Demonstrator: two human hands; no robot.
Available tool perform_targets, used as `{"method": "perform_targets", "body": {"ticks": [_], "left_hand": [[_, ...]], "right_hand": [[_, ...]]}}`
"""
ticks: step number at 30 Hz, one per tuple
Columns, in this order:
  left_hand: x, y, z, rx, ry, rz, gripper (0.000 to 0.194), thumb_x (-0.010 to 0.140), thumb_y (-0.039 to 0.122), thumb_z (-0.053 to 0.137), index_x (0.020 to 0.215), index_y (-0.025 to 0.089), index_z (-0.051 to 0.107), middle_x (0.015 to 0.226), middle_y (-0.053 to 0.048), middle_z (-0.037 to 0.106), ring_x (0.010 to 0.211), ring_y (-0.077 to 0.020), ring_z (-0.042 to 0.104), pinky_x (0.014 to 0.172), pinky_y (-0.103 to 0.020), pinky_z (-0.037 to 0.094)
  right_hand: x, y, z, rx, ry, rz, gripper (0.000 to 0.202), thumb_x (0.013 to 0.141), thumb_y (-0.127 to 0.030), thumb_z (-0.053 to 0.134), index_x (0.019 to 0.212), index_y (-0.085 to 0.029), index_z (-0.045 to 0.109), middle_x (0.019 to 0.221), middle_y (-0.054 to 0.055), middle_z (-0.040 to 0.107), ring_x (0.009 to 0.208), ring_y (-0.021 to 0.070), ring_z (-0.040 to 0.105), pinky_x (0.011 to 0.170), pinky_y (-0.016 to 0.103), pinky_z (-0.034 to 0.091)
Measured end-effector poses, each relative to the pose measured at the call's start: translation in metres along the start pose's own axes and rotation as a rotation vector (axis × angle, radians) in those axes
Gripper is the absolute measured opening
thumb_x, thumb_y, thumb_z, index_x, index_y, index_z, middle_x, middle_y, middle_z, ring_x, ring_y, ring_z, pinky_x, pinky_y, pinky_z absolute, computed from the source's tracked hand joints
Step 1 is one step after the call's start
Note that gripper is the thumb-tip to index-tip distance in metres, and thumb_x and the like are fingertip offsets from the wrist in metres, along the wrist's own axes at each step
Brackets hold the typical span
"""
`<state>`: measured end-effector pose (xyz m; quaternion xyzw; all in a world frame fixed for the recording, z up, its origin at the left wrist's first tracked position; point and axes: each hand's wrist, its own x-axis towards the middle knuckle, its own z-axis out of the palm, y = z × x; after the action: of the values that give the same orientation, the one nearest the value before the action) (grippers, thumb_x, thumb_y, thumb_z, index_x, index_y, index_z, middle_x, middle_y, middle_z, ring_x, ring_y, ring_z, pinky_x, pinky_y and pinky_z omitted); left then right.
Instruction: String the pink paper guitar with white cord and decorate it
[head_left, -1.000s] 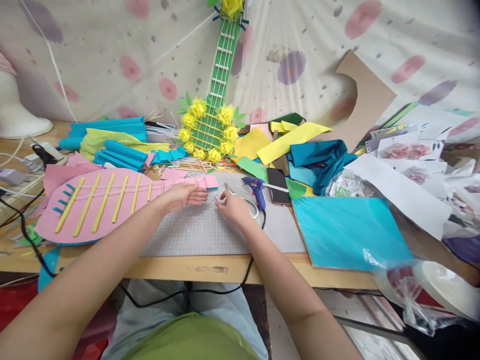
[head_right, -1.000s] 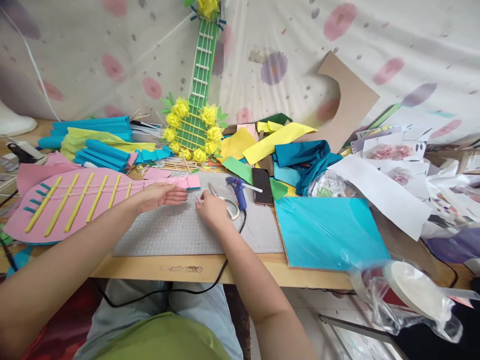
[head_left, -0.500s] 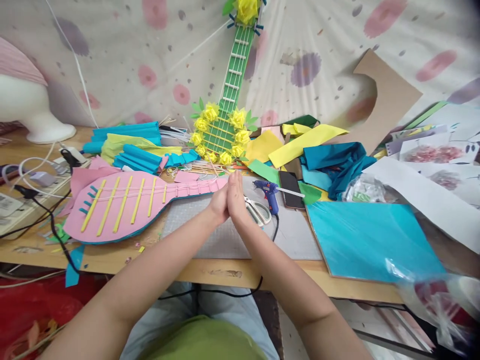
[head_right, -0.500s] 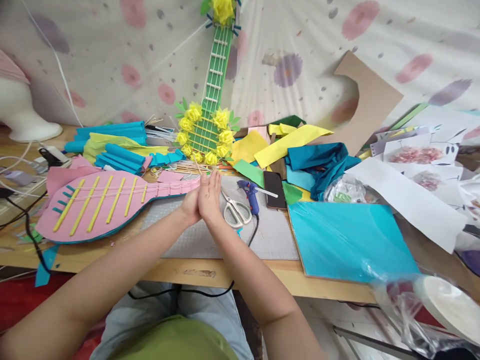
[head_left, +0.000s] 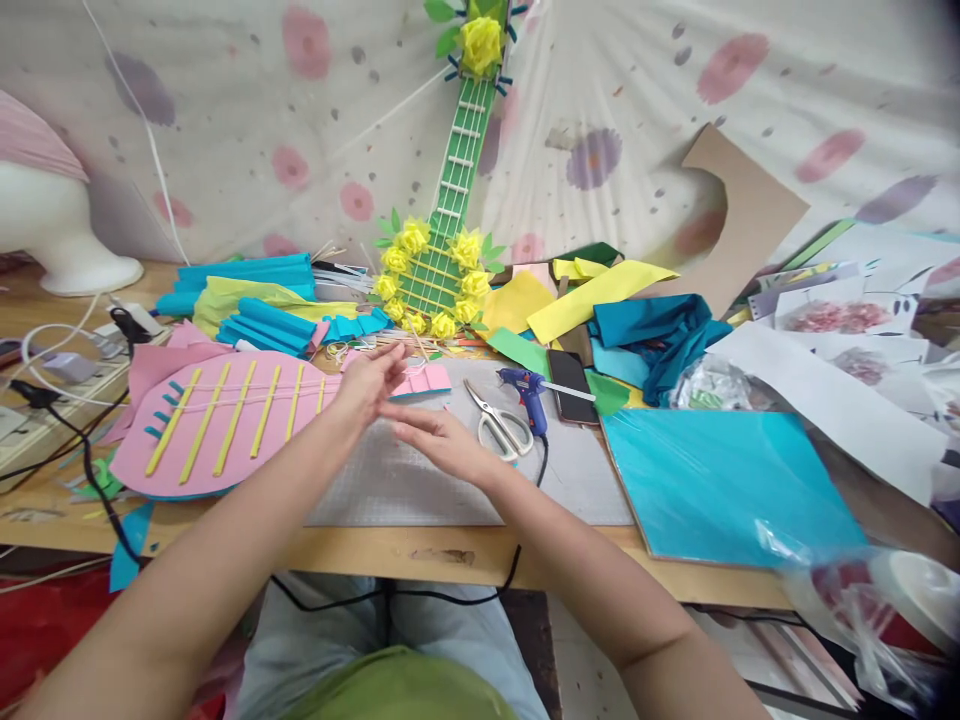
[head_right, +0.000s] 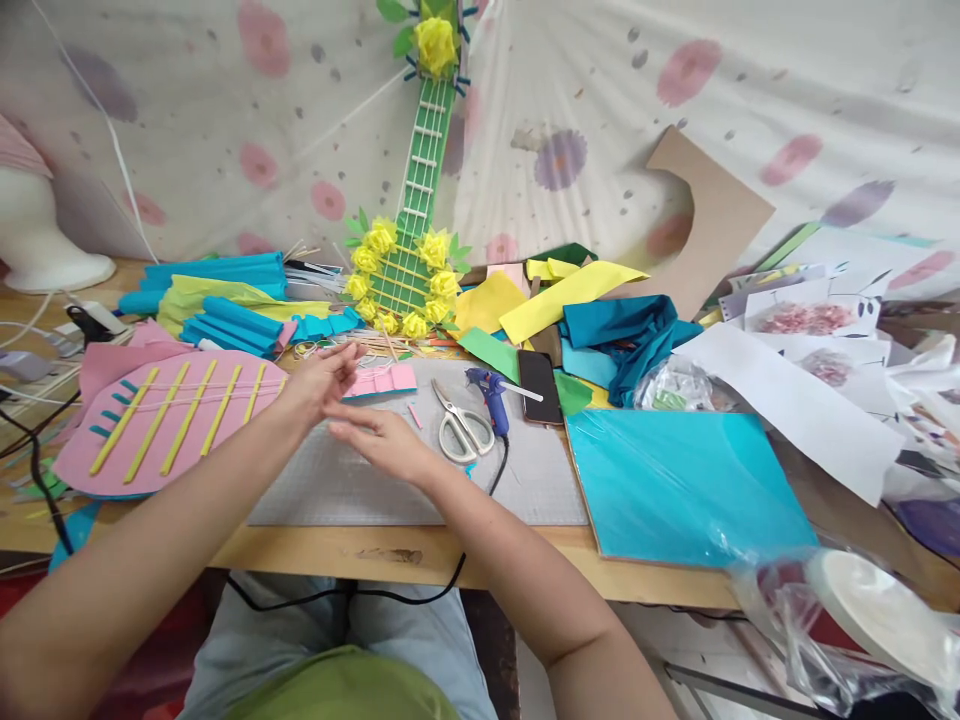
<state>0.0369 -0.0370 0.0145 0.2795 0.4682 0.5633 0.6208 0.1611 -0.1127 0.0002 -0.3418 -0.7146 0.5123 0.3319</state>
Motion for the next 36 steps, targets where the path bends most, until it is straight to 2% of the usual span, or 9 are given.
{"method": "perform_targets", "body": {"ticks": [3,7,9,12,15,21,24,28,36], "left_hand": [[-0.001,0.012,-0.017,0.257,-0.044,0.078,0.013,0.064,0.019,0.071,0.072,0.011,0.064,0.072,-0.004,0.067,0.046,-0.0038,0.052,0.044,-0.014,0.041],[0.008,0.007,-0.029,0.606,-0.042,0.213,0.023,0.057,0.029,0.075,0.060,0.012,0.060,0.053,-0.002,0.061,0.041,-0.0073,0.051,0.041,-0.017,0.040],[0.018,0.003,-0.034,0.767,-0.140,0.265,0.022,0.060,0.032,0.072,0.060,0.013,0.061,0.054,-0.002,0.062,0.046,-0.0106,0.056,0.047,-0.021,0.046],[0.030,0.004,-0.043,0.977,-0.287,0.283,0.015,0.067,0.031,0.065,0.068,0.015,0.066,0.068,-0.004,0.068,0.064,-0.0158,0.065,0.061,-0.025,0.051],[0.031,0.010,-0.048,1.183,-0.281,0.289,0.016,0.073,0.027,0.056,0.079,0.018,0.068,0.082,-0.004,0.070,0.068,-0.0151,0.066,0.063,-0.024,0.050],[0.010,0.020,-0.040,1.705,-0.155,0.264,0.021,0.067,0.041,0.062,0.073,0.021,0.068,0.065,-0.001,0.067,0.069,-0.0203,0.064,0.061,-0.027,0.043],[0.010,0.019,-0.040,1.843,-0.107,0.393,0.037,0.062,0.051,0.065,0.083,0.020,0.064,0.086,-0.005,0.068,0.085,-0.0248,0.062,0.066,-0.030,0.043],[0.022,0.015,-0.051,1.979,-0.202,0.590,0.060,0.059,0.049,0.069,0.107,0.016,0.054,0.113,-0.011,0.059,0.108,-0.0287,0.052,0.083,-0.035,0.041],[0.026,0.023,-0.061,2.143,-0.204,0.443,0.058,0.063,0.041,0.067,0.111,0.013,0.053,0.111,-0.016,0.061,0.105,-0.0312,0.055,0.086,-0.035,0.039]], "right_hand": [[-0.007,0.006,-0.020,0.042,-0.106,0.045,0.040,0.084,-0.049,0.043,0.079,-0.017,0.067,0.075,0.003,0.068,0.076,0.0146,0.063,0.079,0.029,0.047],[-0.002,0.029,-0.041,-0.197,0.173,0.235,0.025,0.086,-0.034,0.042,0.093,-0.018,0.060,0.047,-0.007,0.048,0.046,0.0092,0.047,0.059,0.025,0.042],[0.005,0.043,-0.048,-0.381,0.275,0.266,0.022,0.085,-0.026,0.044,0.101,-0.020,0.056,0.054,-0.005,0.051,0.053,0.0113,0.050,0.062,0.026,0.042],[0.015,0.057,-0.055,-0.627,0.349,0.144,0.028,0.079,-0.019,0.051,0.106,-0.021,0.055,0.085,0.002,0.060,0.083,0.0157,0.055,0.080,0.032,0.042],[0.028,0.064,-0.057,-0.761,0.363,0.047,0.030,0.075,-0.018,0.056,0.105,-0.021,0.058,0.109,0.007,0.055,0.106,0.0198,0.048,0.094,0.036,0.035],[0.057,0.063,-0.053,-0.878,0.348,0.165,0.041,0.075,-0.025,0.057,0.116,-0.018,0.053,0.117,0.012,0.050,0.111,0.0242,0.045,0.094,0.039,0.037],[0.065,0.060,-0.052,-0.950,0.280,0.246,0.063,0.069,-0.023,0.062,0.128,-0.013,0.041,0.127,0.017,0.045,0.117,0.0286,0.042,0.094,0.042,0.037],[0.070,0.059,-0.057,-0.924,0.199,0.309,0.072,0.067,-0.015,0.060,0.133,-0.011,0.031,0.133,0.019,0.042,0.123,0.0266,0.038,0.096,0.039,0.036],[0.065,0.060,-0.078,-0.915,0.180,0.218,0.081,0.064,-0.020,0.068,0.135,-0.010,0.030,0.134,0.018,0.041,0.124,0.0260,0.038,0.101,0.038,0.032]]}}
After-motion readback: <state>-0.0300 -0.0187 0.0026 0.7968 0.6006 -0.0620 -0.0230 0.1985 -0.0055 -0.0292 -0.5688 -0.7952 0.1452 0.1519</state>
